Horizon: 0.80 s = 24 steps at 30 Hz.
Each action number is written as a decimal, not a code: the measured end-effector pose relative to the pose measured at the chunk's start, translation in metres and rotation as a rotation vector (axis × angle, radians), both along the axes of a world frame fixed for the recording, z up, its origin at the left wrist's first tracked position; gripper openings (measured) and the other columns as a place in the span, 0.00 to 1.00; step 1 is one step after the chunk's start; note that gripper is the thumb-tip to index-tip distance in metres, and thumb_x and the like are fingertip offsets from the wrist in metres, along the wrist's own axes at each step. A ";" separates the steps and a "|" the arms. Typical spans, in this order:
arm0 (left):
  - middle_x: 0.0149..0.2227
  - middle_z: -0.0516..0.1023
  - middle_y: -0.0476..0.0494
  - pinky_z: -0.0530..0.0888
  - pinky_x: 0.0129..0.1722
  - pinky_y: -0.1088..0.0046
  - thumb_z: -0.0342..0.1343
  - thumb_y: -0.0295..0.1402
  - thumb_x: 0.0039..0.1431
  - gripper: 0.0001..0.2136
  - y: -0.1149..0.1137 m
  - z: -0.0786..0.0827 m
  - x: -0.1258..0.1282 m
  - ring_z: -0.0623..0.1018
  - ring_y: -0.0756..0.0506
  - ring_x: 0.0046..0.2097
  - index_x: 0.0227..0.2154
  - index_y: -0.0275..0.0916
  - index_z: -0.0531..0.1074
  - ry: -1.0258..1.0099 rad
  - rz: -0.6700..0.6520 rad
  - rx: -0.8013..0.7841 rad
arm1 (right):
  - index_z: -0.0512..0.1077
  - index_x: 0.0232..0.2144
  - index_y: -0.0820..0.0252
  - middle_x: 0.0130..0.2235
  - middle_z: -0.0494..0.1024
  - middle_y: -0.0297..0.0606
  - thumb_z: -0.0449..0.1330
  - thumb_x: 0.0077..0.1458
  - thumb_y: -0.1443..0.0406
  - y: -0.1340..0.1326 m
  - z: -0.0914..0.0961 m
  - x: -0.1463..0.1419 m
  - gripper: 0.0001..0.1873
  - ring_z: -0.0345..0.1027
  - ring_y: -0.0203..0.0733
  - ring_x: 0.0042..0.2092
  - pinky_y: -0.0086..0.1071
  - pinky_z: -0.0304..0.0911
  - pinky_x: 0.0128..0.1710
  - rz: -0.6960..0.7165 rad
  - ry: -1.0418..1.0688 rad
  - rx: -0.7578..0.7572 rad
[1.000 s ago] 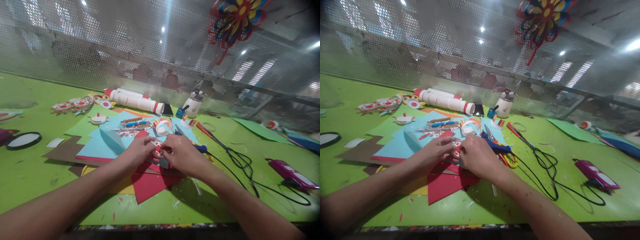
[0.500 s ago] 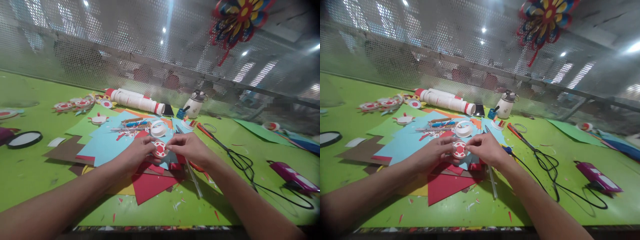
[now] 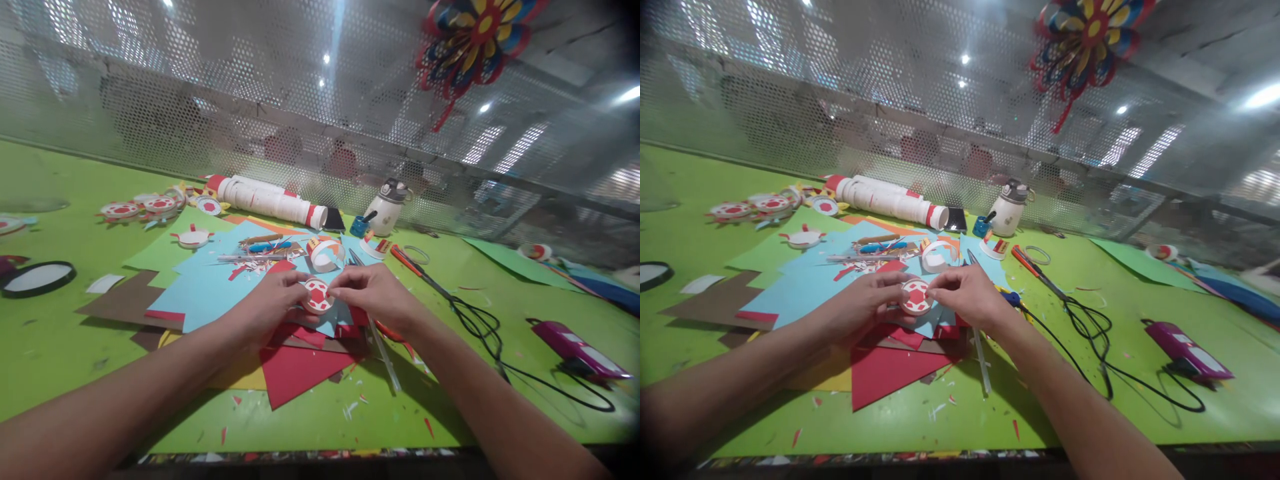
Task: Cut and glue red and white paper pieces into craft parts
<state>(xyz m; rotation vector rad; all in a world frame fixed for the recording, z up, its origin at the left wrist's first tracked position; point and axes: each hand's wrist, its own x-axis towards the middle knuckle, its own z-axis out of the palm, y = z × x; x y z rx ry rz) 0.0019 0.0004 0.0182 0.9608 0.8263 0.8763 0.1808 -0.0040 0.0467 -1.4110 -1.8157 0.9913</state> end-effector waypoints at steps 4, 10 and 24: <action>0.31 0.77 0.41 0.77 0.29 0.72 0.60 0.24 0.45 0.06 -0.001 0.002 0.001 0.77 0.47 0.31 0.30 0.33 0.73 0.006 0.031 -0.002 | 0.78 0.25 0.63 0.24 0.74 0.33 0.63 0.47 0.67 0.000 0.000 0.001 0.05 0.62 0.33 0.27 0.28 0.58 0.26 -0.020 0.001 -0.003; 0.28 0.75 0.44 0.78 0.33 0.70 0.61 0.25 0.46 0.09 0.000 0.002 0.001 0.75 0.49 0.29 0.33 0.33 0.73 0.011 0.033 0.032 | 0.78 0.25 0.63 0.24 0.74 0.33 0.62 0.48 0.67 0.000 0.002 0.001 0.05 0.62 0.33 0.27 0.29 0.57 0.27 -0.024 -0.032 0.017; 0.28 0.76 0.44 0.77 0.32 0.68 0.61 0.24 0.41 0.13 -0.001 0.001 0.001 0.76 0.47 0.30 0.34 0.34 0.74 0.015 0.037 0.033 | 0.79 0.27 0.63 0.26 0.74 0.33 0.61 0.50 0.73 -0.001 0.003 0.000 0.06 0.62 0.33 0.28 0.28 0.57 0.28 0.016 -0.213 0.171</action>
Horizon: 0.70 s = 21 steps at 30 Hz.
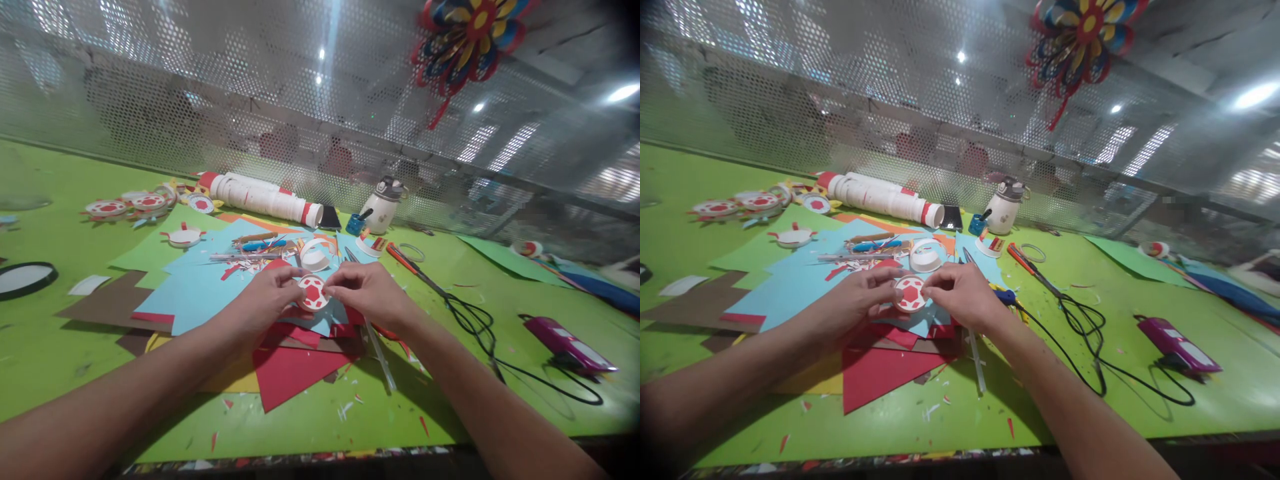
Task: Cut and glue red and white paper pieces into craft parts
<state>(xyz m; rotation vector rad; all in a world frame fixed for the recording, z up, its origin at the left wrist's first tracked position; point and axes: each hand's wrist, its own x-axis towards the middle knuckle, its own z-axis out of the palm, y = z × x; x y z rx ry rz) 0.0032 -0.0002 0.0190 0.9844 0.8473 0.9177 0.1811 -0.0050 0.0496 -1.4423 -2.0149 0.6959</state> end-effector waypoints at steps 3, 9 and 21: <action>0.29 0.76 0.44 0.77 0.31 0.68 0.61 0.25 0.42 0.12 0.000 -0.001 0.000 0.76 0.47 0.29 0.33 0.33 0.74 0.002 0.002 0.009 | 0.79 0.27 0.64 0.26 0.73 0.33 0.61 0.51 0.74 0.001 0.000 0.000 0.07 0.62 0.32 0.28 0.28 0.57 0.29 0.016 -0.028 0.004; 0.30 0.76 0.43 0.78 0.31 0.69 0.61 0.25 0.42 0.10 0.001 -0.002 -0.001 0.76 0.47 0.29 0.32 0.34 0.74 0.013 -0.015 0.010 | 0.79 0.28 0.64 0.27 0.73 0.33 0.61 0.51 0.75 0.001 0.000 0.000 0.07 0.63 0.33 0.29 0.28 0.58 0.30 0.047 -0.101 0.060; 0.31 0.76 0.43 0.78 0.32 0.70 0.60 0.25 0.44 0.10 0.002 -0.003 -0.001 0.75 0.48 0.30 0.33 0.33 0.75 0.016 -0.040 0.034 | 0.78 0.26 0.65 0.25 0.71 0.32 0.63 0.49 0.77 0.002 -0.008 0.001 0.06 0.62 0.32 0.27 0.28 0.57 0.28 0.058 -0.142 0.191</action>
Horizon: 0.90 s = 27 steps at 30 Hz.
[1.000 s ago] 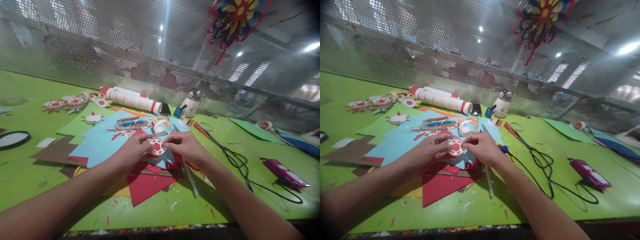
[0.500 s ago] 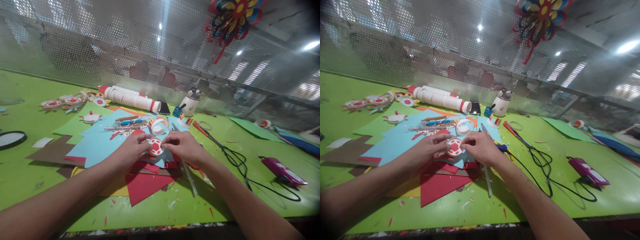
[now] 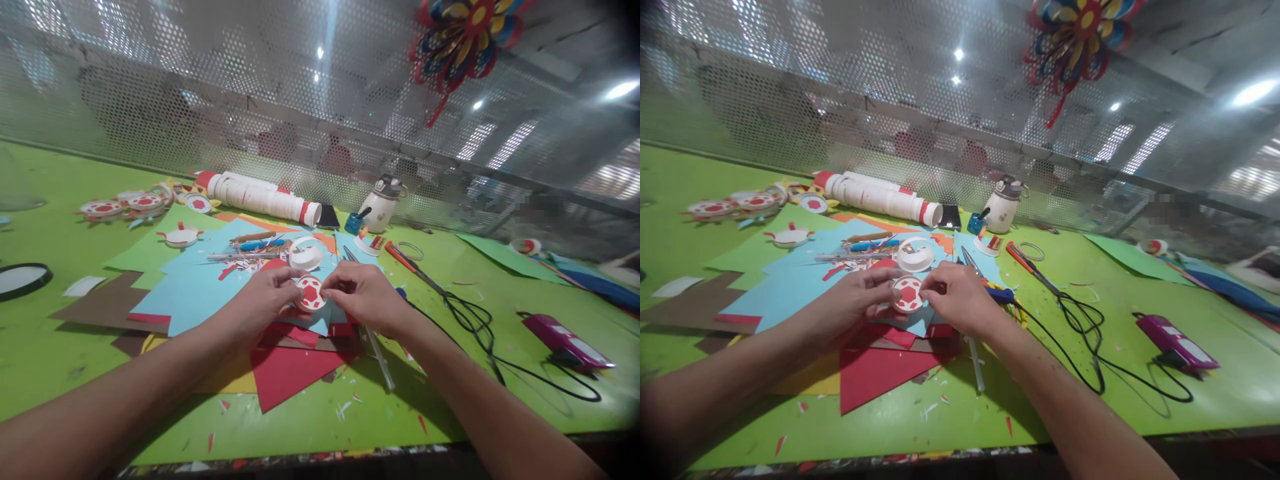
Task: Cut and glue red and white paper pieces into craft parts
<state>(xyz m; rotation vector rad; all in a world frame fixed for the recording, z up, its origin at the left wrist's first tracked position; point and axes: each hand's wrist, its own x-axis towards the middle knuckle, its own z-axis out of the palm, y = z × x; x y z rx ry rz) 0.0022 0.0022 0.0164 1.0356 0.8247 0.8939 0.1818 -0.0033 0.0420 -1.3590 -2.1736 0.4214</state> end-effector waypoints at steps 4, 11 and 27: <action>0.30 0.75 0.44 0.78 0.31 0.71 0.60 0.25 0.44 0.09 0.000 -0.001 -0.001 0.75 0.49 0.30 0.33 0.34 0.75 -0.004 -0.007 0.009 | 0.78 0.27 0.65 0.25 0.70 0.32 0.63 0.50 0.77 0.000 -0.001 -0.001 0.07 0.61 0.32 0.27 0.28 0.57 0.28 -0.001 0.003 0.010; 0.31 0.76 0.43 0.78 0.32 0.70 0.61 0.25 0.44 0.10 0.001 -0.004 -0.001 0.75 0.48 0.30 0.33 0.33 0.76 -0.007 0.001 0.013 | 0.78 0.26 0.65 0.25 0.70 0.32 0.62 0.50 0.78 -0.001 -0.002 -0.003 0.07 0.61 0.32 0.27 0.28 0.56 0.28 -0.002 -0.003 0.025; 0.28 0.75 0.44 0.78 0.35 0.66 0.61 0.26 0.45 0.14 0.002 -0.005 -0.001 0.76 0.48 0.28 0.38 0.34 0.74 -0.002 0.003 -0.016 | 0.76 0.26 0.66 0.25 0.70 0.34 0.62 0.49 0.78 -0.004 -0.005 -0.007 0.06 0.61 0.34 0.28 0.29 0.56 0.28 -0.012 -0.071 0.117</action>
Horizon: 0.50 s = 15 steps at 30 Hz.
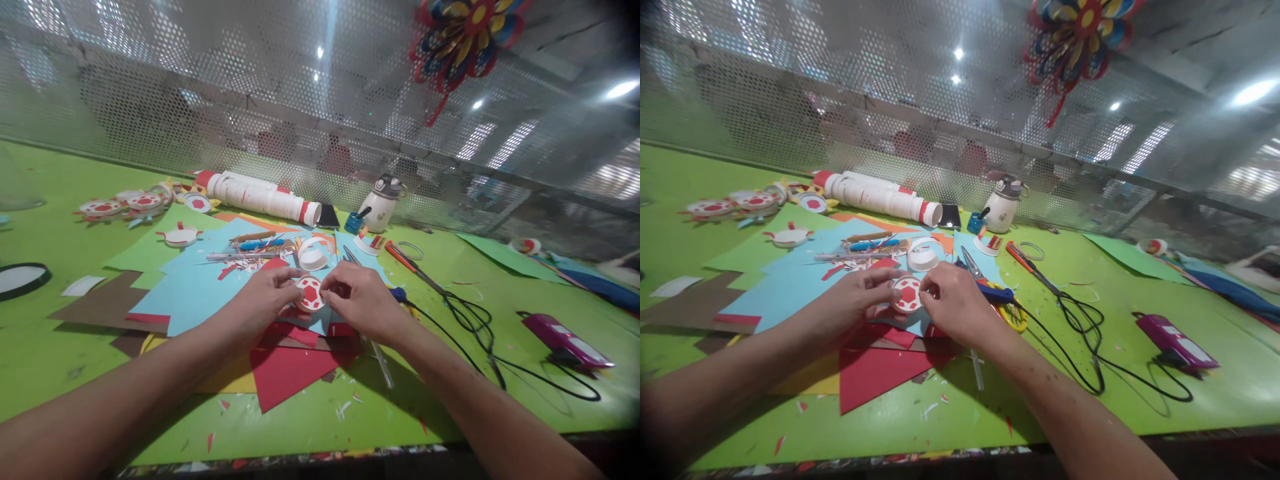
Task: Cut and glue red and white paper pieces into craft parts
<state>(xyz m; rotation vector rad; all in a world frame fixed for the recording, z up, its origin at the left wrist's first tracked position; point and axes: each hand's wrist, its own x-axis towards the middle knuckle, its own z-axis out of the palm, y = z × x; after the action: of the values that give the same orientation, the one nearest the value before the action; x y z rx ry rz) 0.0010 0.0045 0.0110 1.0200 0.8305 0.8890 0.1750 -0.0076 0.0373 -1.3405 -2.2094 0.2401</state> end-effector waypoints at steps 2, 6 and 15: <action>0.28 0.75 0.45 0.77 0.34 0.67 0.61 0.26 0.45 0.15 0.000 0.000 0.000 0.76 0.48 0.27 0.39 0.34 0.74 -0.001 -0.006 -0.007 | 0.75 0.26 0.66 0.26 0.70 0.34 0.61 0.49 0.78 -0.001 -0.001 -0.001 0.07 0.61 0.34 0.28 0.28 0.56 0.28 -0.005 0.003 0.014; 0.28 0.75 0.45 0.77 0.34 0.67 0.61 0.26 0.45 0.14 0.000 -0.001 -0.001 0.76 0.48 0.27 0.38 0.34 0.74 0.010 -0.010 -0.002 | 0.74 0.25 0.65 0.26 0.70 0.34 0.61 0.50 0.78 -0.003 -0.003 -0.002 0.07 0.62 0.34 0.28 0.28 0.56 0.28 -0.024 -0.002 0.022; 0.28 0.76 0.45 0.78 0.34 0.66 0.62 0.27 0.45 0.11 0.000 -0.001 0.001 0.76 0.48 0.28 0.35 0.35 0.74 0.011 -0.031 0.017 | 0.72 0.26 0.64 0.27 0.69 0.33 0.61 0.50 0.77 -0.003 -0.002 -0.003 0.06 0.61 0.34 0.28 0.28 0.56 0.28 -0.055 0.009 -0.018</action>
<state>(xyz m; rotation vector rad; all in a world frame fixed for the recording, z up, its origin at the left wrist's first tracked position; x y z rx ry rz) 0.0019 0.0042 0.0104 1.0513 0.8156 0.8659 0.1722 -0.0102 0.0357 -1.4055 -2.1647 0.2456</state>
